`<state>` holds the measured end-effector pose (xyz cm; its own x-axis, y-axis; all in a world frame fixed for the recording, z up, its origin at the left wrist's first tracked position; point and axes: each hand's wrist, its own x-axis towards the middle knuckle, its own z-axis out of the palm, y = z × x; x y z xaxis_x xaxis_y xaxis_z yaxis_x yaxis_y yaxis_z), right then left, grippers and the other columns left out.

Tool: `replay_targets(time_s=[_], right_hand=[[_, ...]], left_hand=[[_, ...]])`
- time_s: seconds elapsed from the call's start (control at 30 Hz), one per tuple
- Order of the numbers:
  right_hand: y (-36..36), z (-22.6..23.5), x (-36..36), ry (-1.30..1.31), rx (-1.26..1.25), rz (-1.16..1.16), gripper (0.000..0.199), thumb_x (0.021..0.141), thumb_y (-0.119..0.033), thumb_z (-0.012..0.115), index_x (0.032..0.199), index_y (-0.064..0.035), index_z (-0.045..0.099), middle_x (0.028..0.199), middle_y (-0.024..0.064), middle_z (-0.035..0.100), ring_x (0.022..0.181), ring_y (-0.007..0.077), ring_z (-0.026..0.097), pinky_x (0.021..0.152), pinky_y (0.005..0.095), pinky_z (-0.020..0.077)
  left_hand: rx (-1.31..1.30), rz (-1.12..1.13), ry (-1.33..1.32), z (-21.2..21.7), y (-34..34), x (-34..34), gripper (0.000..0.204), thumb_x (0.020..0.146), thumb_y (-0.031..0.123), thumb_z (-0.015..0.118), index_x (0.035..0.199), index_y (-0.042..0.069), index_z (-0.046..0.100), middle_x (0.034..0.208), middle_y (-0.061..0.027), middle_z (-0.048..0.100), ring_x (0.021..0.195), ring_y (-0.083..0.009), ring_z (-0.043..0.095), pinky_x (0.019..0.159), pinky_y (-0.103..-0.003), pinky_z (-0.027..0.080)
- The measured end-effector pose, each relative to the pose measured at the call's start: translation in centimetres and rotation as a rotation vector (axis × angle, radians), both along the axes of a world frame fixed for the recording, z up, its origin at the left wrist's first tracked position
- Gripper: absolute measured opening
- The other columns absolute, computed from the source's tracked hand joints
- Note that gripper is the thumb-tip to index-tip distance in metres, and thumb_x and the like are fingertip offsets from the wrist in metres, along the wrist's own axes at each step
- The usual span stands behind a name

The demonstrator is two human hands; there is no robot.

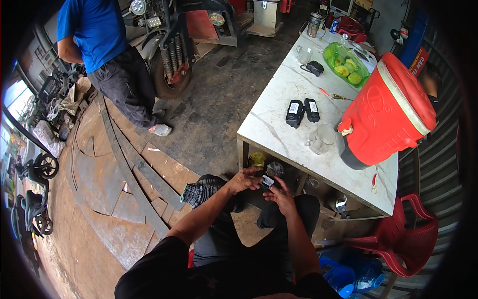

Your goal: Cleaning and inspecting small electronic components or batteries on a workbench.

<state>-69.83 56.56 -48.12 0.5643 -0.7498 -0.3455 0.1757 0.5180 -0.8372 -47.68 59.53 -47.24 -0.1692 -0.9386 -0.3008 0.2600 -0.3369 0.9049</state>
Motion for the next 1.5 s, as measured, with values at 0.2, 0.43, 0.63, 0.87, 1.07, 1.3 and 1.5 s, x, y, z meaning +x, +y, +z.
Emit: replay_targets(time_s=[0.2, 0.43, 0.63, 0.87, 1.07, 1.3, 1.5], right_hand=[[0.1, -0.7, 0.2, 0.131, -0.048, 0.009, 0.054, 0.093, -0.014, 0.061, 0.141, -0.0089, 0.036, 0.107, 0.0099, 0.063, 0.077, 0.019, 0.068, 0.062, 0.0288, 0.0551], [0.2, -1.6, 0.3, 0.256, -0.137, 0.023, 0.054, 0.092, -0.016, 0.063, 0.14, -0.0088, 0.037, 0.101, 0.0088, 0.066, 0.072, 0.0158, 0.067, 0.057, 0.0255, 0.0524], [0.4, -1.5, 0.5, 0.352, -0.15, 0.036, 0.057, 0.092, -0.02, 0.065, 0.14, -0.0086, 0.037, 0.098, 0.0091, 0.066, 0.07, 0.0138, 0.066, 0.055, 0.0257, 0.0506], [0.5, -0.9, 0.8, 0.384, -0.139, 0.033, 0.057, 0.091, -0.022, 0.066, 0.139, -0.0079, 0.038, 0.098, 0.0093, 0.066, 0.069, 0.0136, 0.065, 0.055, 0.0255, 0.0503], [0.5, -0.6, 0.8, 0.414, -0.142, 0.017, 0.057, 0.09, -0.025, 0.067, 0.138, -0.0074, 0.04, 0.098, 0.0094, 0.066, 0.068, 0.0134, 0.065, 0.054, 0.0253, 0.0502], [0.6, -0.5, 0.8, 0.426, -0.139, 0.017, 0.057, 0.09, -0.027, 0.067, 0.137, -0.0082, 0.04, 0.097, 0.0088, 0.065, 0.067, 0.0133, 0.065, 0.053, 0.0252, 0.05], [0.5, -0.9, 0.8, 0.403, -0.134, 0.02, 0.056, 0.091, -0.027, 0.066, 0.137, -0.0084, 0.041, 0.098, 0.0092, 0.066, 0.066, 0.0128, 0.065, 0.052, 0.0246, 0.0494]], left_hand=[[0.009, -0.041, -0.177, 0.5, 0.0, -0.3, 0.056, 0.085, 0.015, 0.071, 0.136, 0.007, 0.048, 0.095, -0.007, 0.069, 0.074, -0.0126, 0.064, 0.065, -0.025, 0.053], [-0.082, -0.031, -0.306, 1.1, 0.1, -1.0, 0.054, 0.081, 0.021, 0.077, 0.128, 0.006, 0.055, 0.073, -0.0042, 0.062, 0.063, -0.0108, 0.06, 0.057, -0.025, 0.048], [-0.131, -0.026, -0.382, 1.2, 0.3, -1.2, 0.052, 0.08, 0.02, 0.077, 0.124, 0.003, 0.056, 0.07, -0.0042, 0.062, 0.061, -0.0107, 0.059, 0.055, -0.026, 0.047], [-0.167, -0.021, -0.37, 1.1, 0.3, -1.2, 0.052, 0.08, 0.022, 0.076, 0.124, 0.003, 0.057, 0.07, -0.0056, 0.063, 0.061, -0.0112, 0.059, 0.056, -0.026, 0.047], [-0.153, -0.046, -0.408, 1.4, 0.3, -1.2, 0.052, 0.08, 0.025, 0.076, 0.123, 0.003, 0.057, 0.072, -0.0066, 0.064, 0.062, -0.0118, 0.061, 0.057, -0.027, 0.048], [-0.121, -0.044, -0.424, 1.6, 0.3, -1.2, 0.051, 0.081, 0.027, 0.076, 0.123, 0.004, 0.057, 0.072, -0.0074, 0.064, 0.062, -0.0126, 0.062, 0.058, -0.027, 0.048], [-0.135, -0.034, -0.394, 1.3, 0.4, -1.2, 0.051, 0.081, 0.029, 0.076, 0.122, 0.004, 0.058, 0.071, -0.0076, 0.064, 0.061, -0.0128, 0.061, 0.057, -0.027, 0.048]])
